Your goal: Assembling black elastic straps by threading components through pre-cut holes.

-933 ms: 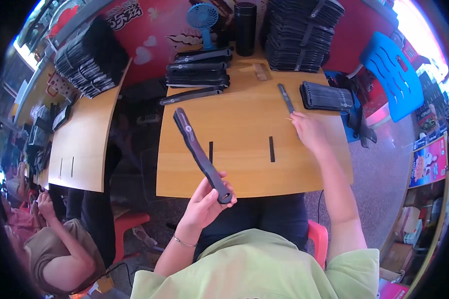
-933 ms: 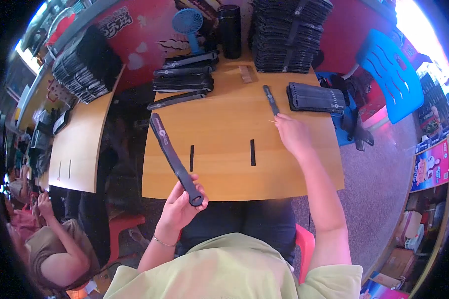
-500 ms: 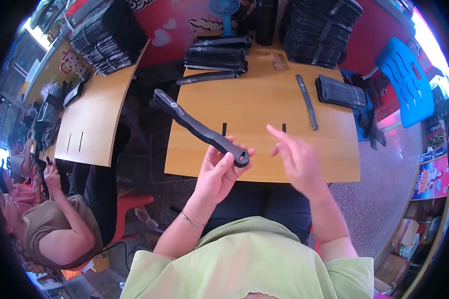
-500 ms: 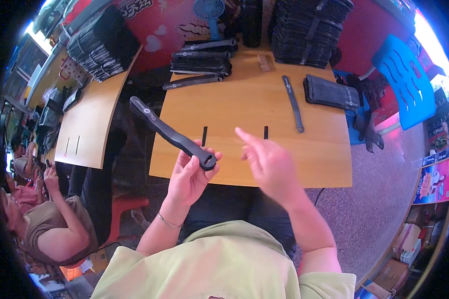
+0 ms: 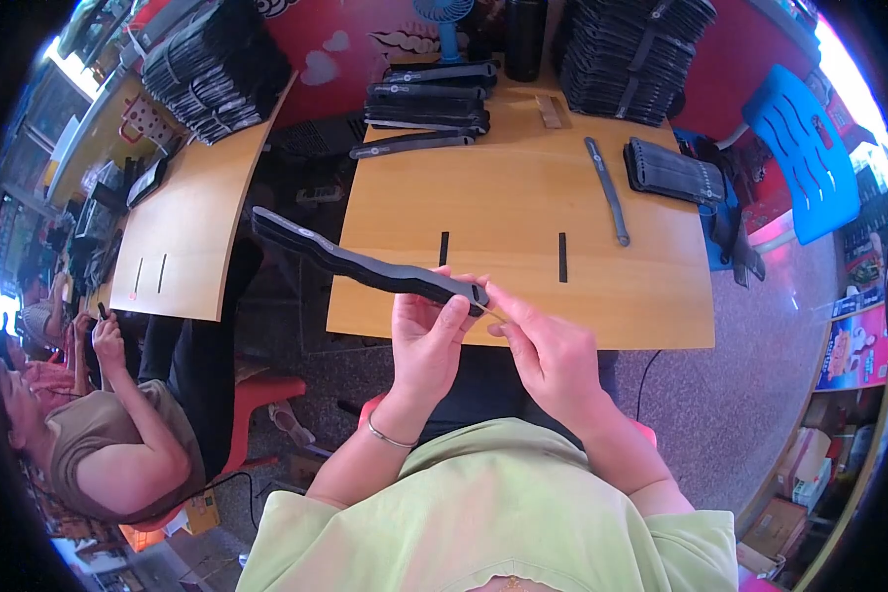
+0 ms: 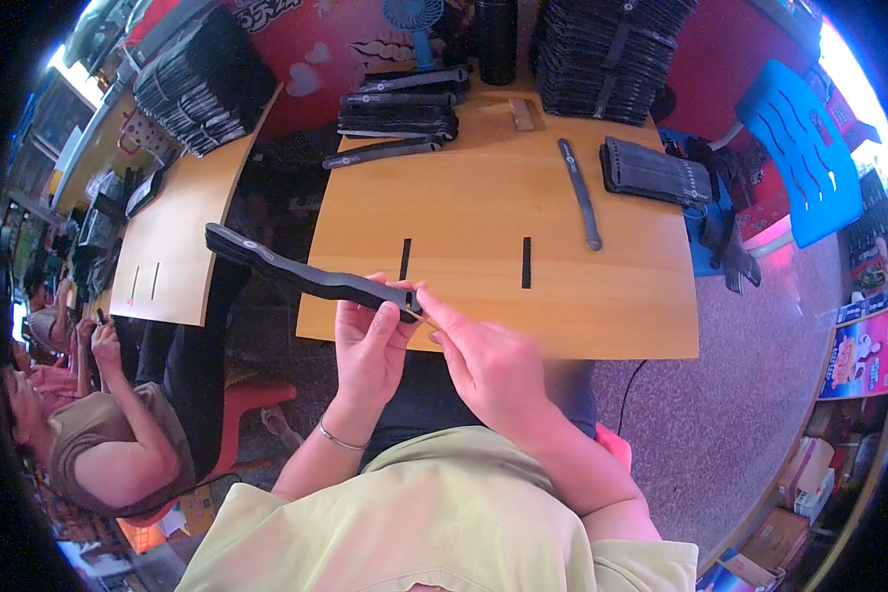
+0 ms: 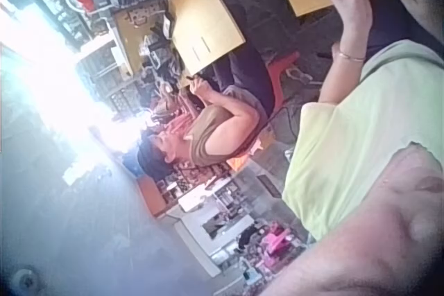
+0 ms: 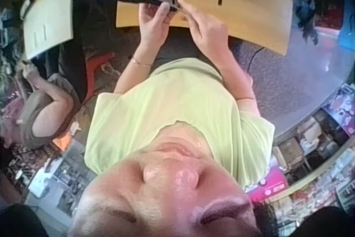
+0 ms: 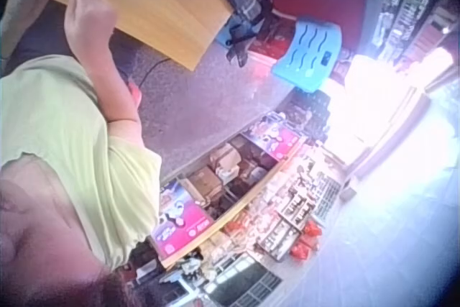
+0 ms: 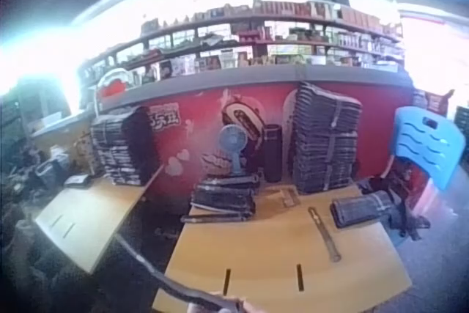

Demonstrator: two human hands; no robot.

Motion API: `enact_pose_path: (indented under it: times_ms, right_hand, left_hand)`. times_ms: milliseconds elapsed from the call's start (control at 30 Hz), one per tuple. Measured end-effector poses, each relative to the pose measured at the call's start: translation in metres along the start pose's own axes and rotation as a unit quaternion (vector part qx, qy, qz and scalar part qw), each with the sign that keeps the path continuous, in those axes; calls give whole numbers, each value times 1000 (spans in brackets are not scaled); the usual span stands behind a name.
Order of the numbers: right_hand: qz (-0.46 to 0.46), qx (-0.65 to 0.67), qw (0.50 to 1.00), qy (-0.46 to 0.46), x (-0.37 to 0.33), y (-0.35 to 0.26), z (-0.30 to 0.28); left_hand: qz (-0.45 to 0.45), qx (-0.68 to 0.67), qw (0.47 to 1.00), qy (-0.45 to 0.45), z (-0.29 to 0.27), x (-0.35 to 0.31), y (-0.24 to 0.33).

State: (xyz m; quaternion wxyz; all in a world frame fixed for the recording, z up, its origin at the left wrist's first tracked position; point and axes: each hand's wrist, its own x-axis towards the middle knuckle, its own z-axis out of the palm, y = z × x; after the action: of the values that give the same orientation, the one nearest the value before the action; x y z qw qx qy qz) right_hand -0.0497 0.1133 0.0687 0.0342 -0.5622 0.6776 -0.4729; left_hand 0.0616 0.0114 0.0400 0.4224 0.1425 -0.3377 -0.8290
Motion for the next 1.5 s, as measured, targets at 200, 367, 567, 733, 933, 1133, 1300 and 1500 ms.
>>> enact_pose_path:
  times_ms: [200, 367, 567, 733, 933, 1133, 1300, 1500]
  right_hand:
    - [5, -31, 999, -27, 0, -7, -5]
    - [-46, -42, 998, 8, -2, -1, -1]
    - [-14, -77, 997, -20, 0, -9, -2]
    - [-12, -79, 997, -2, -2, -6, 6]
    - [42, 7, 999, 1, -2, -8, 12]
    - [216, 214, 950, -78, 9, -13, 11]
    - [158, 226, 961, -8, 8, -6, 28]
    - [73, 93, 992, 36, 7, 2, 34]
  left_hand:
    - [12, 16, 1000, -3, -1, -2, 0]
    - [19, 9, 1000, -1, 0, -2, -1]
    - [29, 13, 999, 14, -1, -3, -1]
    - [61, 52, 996, 25, -1, -2, -3]
    - [243, 257, 935, -32, -6, 3, -4]
    - [289, 319, 900, -68, -9, -3, -10]
    - [131, 139, 982, -15, -8, -4, -7]
    - [49, 205, 977, 1, -8, 3, 3]
